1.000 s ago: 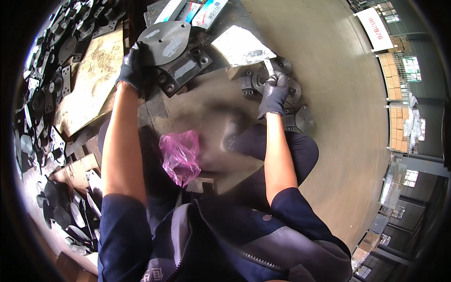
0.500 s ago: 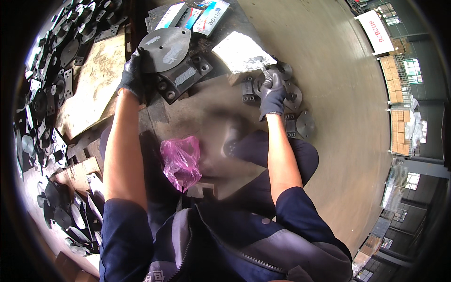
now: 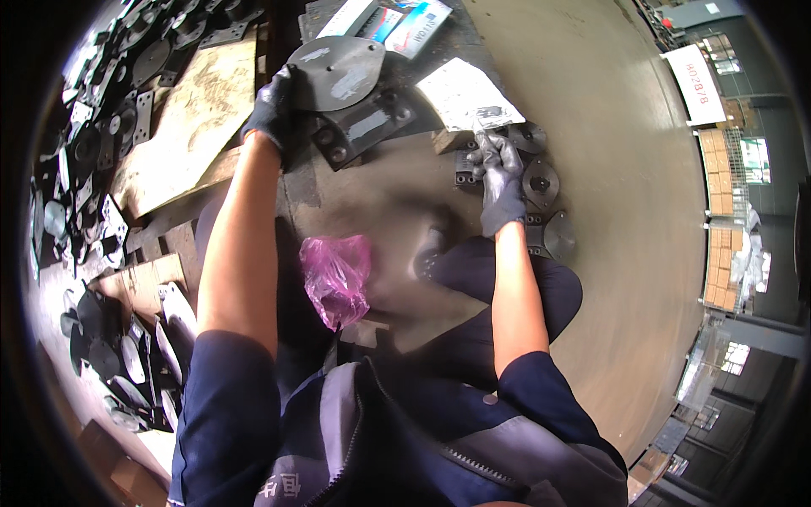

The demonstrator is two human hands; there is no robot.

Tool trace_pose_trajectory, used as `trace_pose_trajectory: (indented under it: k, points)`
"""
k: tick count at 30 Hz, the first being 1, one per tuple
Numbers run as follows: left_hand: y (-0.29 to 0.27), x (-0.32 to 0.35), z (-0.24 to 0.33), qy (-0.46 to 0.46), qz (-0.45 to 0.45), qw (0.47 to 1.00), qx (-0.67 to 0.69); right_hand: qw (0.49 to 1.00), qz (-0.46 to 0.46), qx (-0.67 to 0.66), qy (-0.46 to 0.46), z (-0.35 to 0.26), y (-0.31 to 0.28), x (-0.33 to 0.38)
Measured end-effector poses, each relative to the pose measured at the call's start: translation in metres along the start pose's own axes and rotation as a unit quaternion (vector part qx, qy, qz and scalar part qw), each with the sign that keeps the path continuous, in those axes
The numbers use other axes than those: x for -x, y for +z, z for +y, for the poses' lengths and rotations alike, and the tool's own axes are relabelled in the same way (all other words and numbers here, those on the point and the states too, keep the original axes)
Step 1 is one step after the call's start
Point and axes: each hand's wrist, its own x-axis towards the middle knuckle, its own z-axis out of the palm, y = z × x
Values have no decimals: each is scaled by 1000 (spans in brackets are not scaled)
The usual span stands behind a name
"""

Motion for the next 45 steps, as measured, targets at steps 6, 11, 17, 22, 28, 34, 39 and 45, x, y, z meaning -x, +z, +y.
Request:
trace_pose_trajectory:
  k: [6,11,17,22,28,34,39,45]
  points:
    - [-1,2,4,38,-4,990,-138,970,-97,95,-202,-1,59,33]
    - [-11,-6,1,165,6,937,-309,892,-48,250,-375,12,84,23]
    - [-6,2,3,135,-2,954,-269,782,-4,475,-404,14,82,21]
    - [-11,-6,-1,121,-4,950,-289,862,-24,360,-357,22,80,31]
    - [-3,-8,-2,41,20,985,-167,964,-26,89,-249,31,88,31]
    - [-2,-1,2,4,20,990,-142,989,-51,-91,-104,29,94,25]
    - [-10,-13,-2,40,10,984,-171,978,-55,-202,0,21,98,22]
    - [-8,-12,-1,75,14,972,-223,975,-42,-216,38,27,97,22]
